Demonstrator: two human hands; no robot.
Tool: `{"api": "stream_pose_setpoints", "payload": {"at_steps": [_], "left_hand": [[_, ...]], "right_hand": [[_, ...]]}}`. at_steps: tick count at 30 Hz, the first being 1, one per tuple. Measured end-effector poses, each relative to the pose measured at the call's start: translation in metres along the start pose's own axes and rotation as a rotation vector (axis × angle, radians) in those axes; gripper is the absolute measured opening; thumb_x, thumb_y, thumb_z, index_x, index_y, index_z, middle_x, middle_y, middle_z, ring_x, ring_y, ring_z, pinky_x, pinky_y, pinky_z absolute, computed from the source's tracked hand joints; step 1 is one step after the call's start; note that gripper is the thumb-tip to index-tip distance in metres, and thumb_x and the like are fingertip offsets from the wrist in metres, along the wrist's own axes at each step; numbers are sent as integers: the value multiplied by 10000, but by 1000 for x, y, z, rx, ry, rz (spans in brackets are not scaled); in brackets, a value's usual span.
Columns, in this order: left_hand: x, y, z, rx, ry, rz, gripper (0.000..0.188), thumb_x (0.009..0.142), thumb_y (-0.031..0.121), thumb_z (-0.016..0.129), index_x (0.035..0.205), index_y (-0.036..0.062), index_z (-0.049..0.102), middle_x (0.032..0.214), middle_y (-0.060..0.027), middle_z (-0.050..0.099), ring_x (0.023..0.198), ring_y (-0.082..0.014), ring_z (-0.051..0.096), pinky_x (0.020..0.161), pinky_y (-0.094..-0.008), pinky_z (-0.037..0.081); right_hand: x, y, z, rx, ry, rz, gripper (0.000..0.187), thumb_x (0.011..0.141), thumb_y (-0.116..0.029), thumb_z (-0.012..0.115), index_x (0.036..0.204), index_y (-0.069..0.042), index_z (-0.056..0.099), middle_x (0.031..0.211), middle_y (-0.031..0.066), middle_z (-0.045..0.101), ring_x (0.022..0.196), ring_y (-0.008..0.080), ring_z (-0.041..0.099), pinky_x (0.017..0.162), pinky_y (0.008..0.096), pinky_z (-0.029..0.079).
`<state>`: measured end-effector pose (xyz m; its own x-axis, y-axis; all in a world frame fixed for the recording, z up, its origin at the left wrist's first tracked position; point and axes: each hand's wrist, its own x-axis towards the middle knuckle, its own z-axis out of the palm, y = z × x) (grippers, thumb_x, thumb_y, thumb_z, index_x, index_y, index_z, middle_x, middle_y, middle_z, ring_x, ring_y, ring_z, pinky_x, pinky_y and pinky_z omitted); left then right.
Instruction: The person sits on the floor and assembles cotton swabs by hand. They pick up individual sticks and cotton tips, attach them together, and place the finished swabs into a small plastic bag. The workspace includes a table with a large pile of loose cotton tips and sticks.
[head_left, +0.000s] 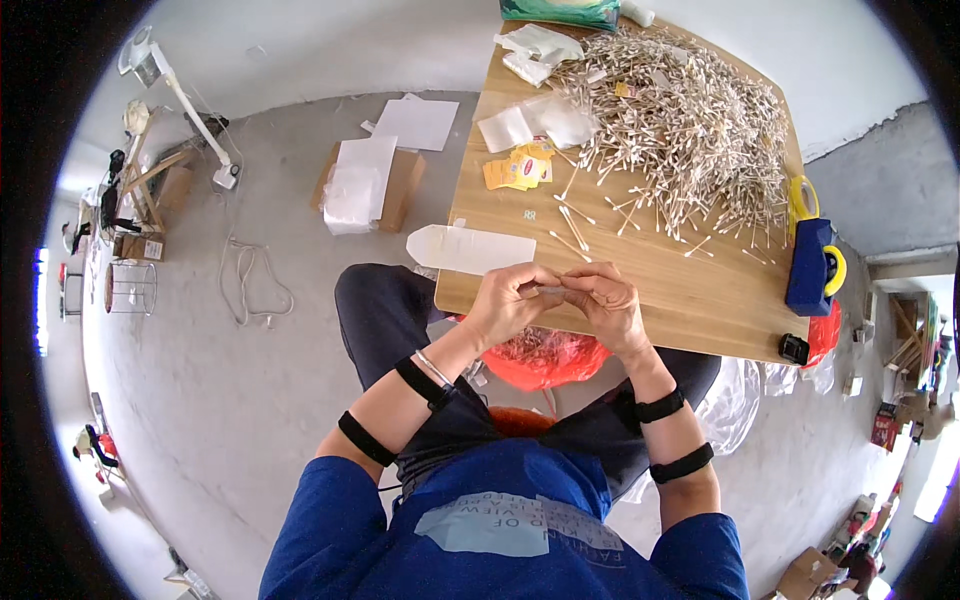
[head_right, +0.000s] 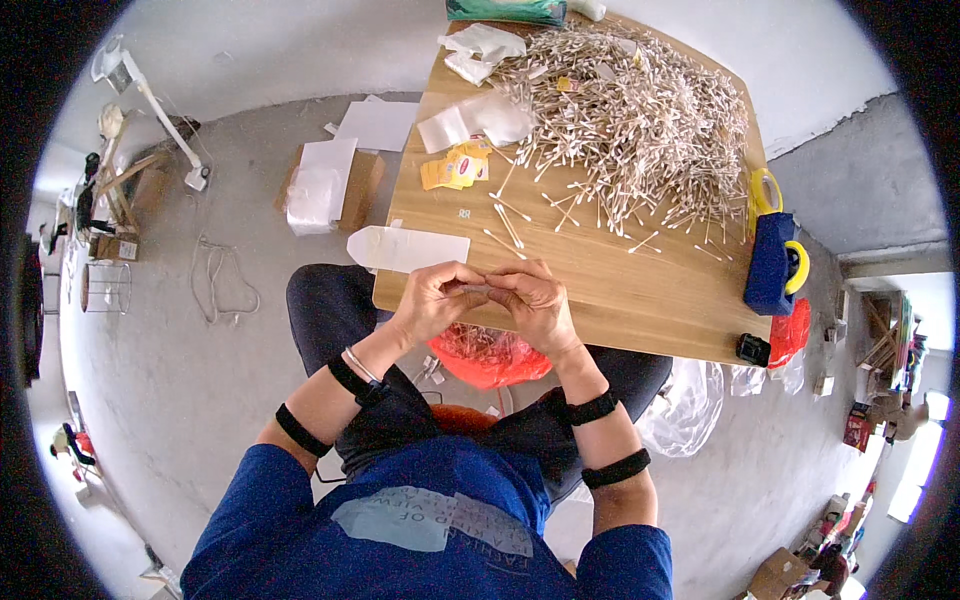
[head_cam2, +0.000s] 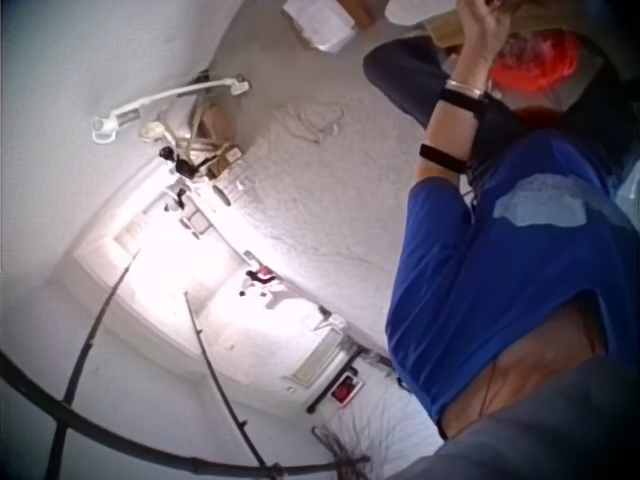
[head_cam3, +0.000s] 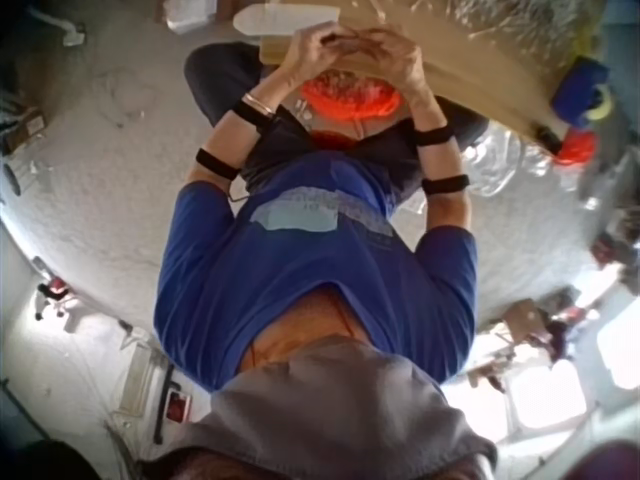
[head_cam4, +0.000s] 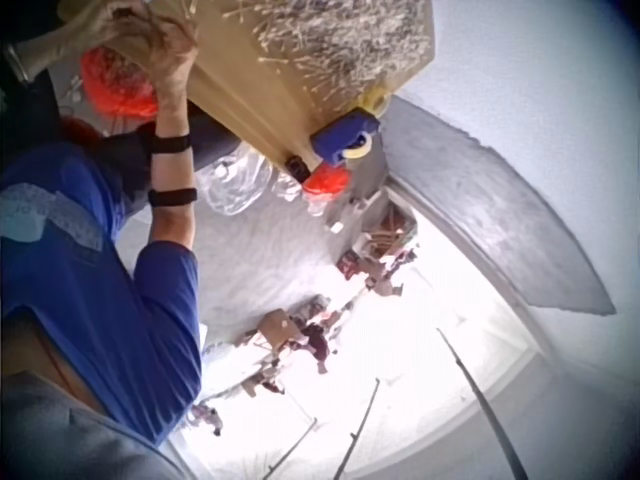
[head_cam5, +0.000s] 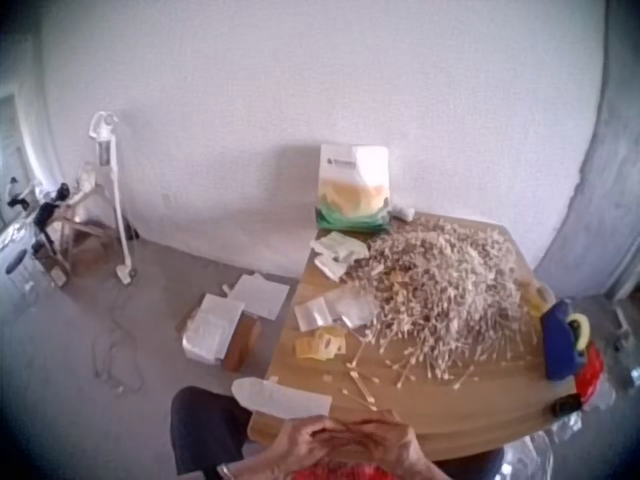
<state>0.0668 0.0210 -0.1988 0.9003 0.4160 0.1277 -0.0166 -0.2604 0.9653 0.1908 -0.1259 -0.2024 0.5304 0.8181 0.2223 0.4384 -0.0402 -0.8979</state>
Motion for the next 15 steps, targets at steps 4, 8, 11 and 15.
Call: {"api": "stream_pose_setpoints", "payload": {"at_steps": [4,8,11,15], "left_hand": [[-1,-5,2,-36,4,-49,123,801,35,750,893,-3,679,864,-79,716,813,-78,649,699,-256,533],[3,-1,3,-113,-15,-158,103,846,70,718,908,-4,681,827,-48,696,778,-69,618,689,-245,513],[6,6,0,-174,-63,-296,133,887,119,683,931,-6,675,830,-26,674,775,-59,584,695,-234,486],[4,-10,1,-300,-76,-305,166,930,162,628,960,3,662,846,-6,651,788,-55,547,723,-223,451]], "right_hand": [[1,-4,-1,8,-1,1,206,771,25,736,962,-51,722,1024,95,660,949,203,620,827,293,506],[1,4,1,127,-5,141,119,818,-15,707,937,-29,702,1012,92,644,943,183,604,827,290,487],[2,9,2,243,8,224,82,827,-35,691,908,-23,682,980,89,628,908,185,601,822,295,474],[0,11,9,465,21,296,55,846,-26,659,886,-6,629,957,66,603,873,140,579,802,269,464]]}}
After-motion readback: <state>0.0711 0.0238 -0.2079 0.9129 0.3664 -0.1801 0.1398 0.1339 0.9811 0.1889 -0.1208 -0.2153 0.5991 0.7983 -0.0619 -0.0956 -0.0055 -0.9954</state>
